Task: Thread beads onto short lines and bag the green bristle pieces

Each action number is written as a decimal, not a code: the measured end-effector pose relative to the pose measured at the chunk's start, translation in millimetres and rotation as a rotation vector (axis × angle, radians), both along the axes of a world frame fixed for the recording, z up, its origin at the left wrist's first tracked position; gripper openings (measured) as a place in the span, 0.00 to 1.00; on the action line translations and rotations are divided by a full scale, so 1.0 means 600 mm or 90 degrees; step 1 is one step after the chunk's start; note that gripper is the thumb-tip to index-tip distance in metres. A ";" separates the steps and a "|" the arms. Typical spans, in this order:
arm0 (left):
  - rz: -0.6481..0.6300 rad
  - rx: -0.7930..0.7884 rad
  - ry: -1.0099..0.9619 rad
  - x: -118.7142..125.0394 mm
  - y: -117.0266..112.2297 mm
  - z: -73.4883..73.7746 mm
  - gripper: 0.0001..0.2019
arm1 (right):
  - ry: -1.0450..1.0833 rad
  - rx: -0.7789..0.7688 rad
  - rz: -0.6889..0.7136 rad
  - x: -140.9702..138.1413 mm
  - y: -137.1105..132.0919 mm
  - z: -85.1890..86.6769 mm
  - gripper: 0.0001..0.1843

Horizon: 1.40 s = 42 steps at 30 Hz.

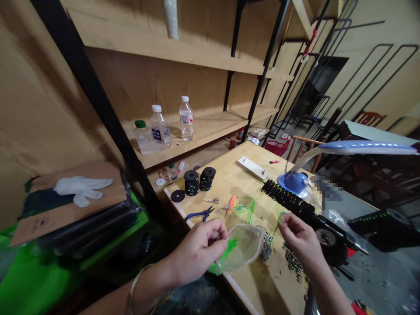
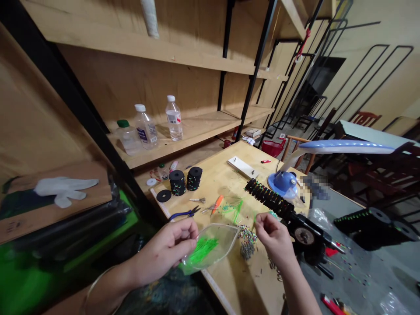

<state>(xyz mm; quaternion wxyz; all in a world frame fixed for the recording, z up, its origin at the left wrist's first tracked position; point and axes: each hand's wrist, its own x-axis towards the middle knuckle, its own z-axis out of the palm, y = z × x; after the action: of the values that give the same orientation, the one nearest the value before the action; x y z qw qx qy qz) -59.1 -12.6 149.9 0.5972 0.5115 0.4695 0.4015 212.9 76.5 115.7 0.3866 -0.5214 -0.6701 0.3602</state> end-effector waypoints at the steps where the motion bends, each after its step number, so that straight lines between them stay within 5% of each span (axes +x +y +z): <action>1: -0.003 0.007 0.003 0.003 0.002 -0.001 0.07 | 0.024 0.001 -0.010 0.004 -0.001 0.008 0.15; 8: -0.027 0.017 0.039 0.022 0.015 -0.006 0.05 | -0.011 0.176 -0.019 0.005 -0.038 0.073 0.10; 11: -0.027 0.012 0.044 0.026 0.016 -0.007 0.04 | -0.143 0.307 0.103 -0.030 -0.061 0.100 0.06; 14: -0.015 0.024 0.037 0.027 0.015 -0.006 0.04 | -0.302 0.339 0.281 -0.077 -0.070 0.102 0.08; 17: -0.017 0.041 0.043 0.023 0.012 -0.008 0.04 | -0.415 0.308 0.383 -0.114 -0.066 0.082 0.10; 24: -0.046 0.079 0.062 0.020 -0.004 -0.015 0.06 | -0.753 0.102 0.471 -0.175 -0.057 0.042 0.11; 27: -0.054 0.081 0.057 0.019 -0.008 -0.021 0.06 | -0.746 0.109 0.521 -0.181 -0.064 0.047 0.10; 31: -0.027 0.052 0.058 0.007 -0.008 -0.027 0.06 | -0.410 0.115 0.488 -0.126 -0.061 0.057 0.13; 33: -0.014 0.035 0.069 -0.002 -0.009 -0.027 0.07 | -0.330 0.087 0.391 -0.086 -0.041 0.047 0.16; 36: -0.008 0.014 0.074 -0.011 -0.011 -0.024 0.09 | -0.603 0.099 0.170 -0.043 0.009 0.004 0.17; 38: -0.010 0.005 0.065 -0.014 -0.011 -0.022 0.09 | -0.768 0.069 0.141 -0.033 0.044 -0.032 0.21; 42: -0.025 -0.014 0.059 -0.017 -0.015 -0.021 0.09 | -0.845 0.072 0.172 -0.037 0.088 -0.078 0.29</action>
<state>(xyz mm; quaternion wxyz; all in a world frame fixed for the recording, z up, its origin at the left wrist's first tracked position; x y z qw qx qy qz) -69.1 -21.6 137.6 0.5882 0.5319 0.4910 0.3606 190.5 129.3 68.9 -0.1282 -0.5225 -0.8426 -0.0264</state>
